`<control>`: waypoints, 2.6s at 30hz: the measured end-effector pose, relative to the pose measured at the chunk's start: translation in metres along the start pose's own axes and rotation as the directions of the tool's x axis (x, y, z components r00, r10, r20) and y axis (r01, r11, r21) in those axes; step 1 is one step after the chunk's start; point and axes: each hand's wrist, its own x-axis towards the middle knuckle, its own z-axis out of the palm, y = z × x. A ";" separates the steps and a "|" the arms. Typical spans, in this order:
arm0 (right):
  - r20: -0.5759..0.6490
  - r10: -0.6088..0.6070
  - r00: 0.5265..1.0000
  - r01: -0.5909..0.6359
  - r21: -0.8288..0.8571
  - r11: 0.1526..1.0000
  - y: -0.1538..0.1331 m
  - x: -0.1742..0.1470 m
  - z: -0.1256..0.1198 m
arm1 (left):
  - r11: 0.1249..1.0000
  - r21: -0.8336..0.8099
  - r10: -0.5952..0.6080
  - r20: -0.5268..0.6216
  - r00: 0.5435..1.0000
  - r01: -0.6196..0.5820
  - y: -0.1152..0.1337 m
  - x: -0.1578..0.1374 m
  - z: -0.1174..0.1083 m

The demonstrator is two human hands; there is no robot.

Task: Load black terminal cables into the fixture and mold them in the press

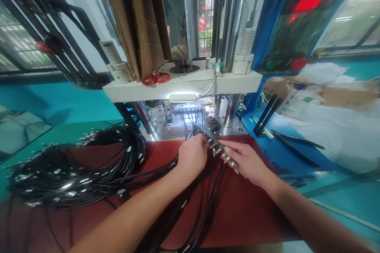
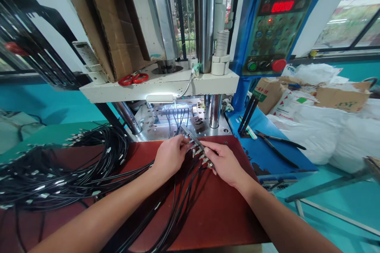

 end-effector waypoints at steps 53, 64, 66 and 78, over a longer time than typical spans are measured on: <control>-0.015 0.021 1.000 -0.021 0.025 0.999 -0.002 0.000 0.001 | 0.822 -0.563 0.005 0.150 0.989 0.082 -0.002 -0.029 -0.035; -0.016 -0.067 0.998 0.067 -0.025 0.997 -0.006 0.000 0.000 | 0.440 -0.835 -0.166 0.285 0.944 0.330 -0.020 -0.032 -0.041; -0.014 -0.037 0.999 0.036 -0.027 0.999 -0.005 0.000 -0.001 | 0.392 -0.849 -0.133 0.330 0.935 0.355 -0.018 -0.033 -0.041; -0.022 0.011 1.000 -0.011 0.002 1.000 0.001 0.000 0.001 | 0.547 -0.716 -0.048 0.489 0.871 0.433 -0.002 -0.044 -0.018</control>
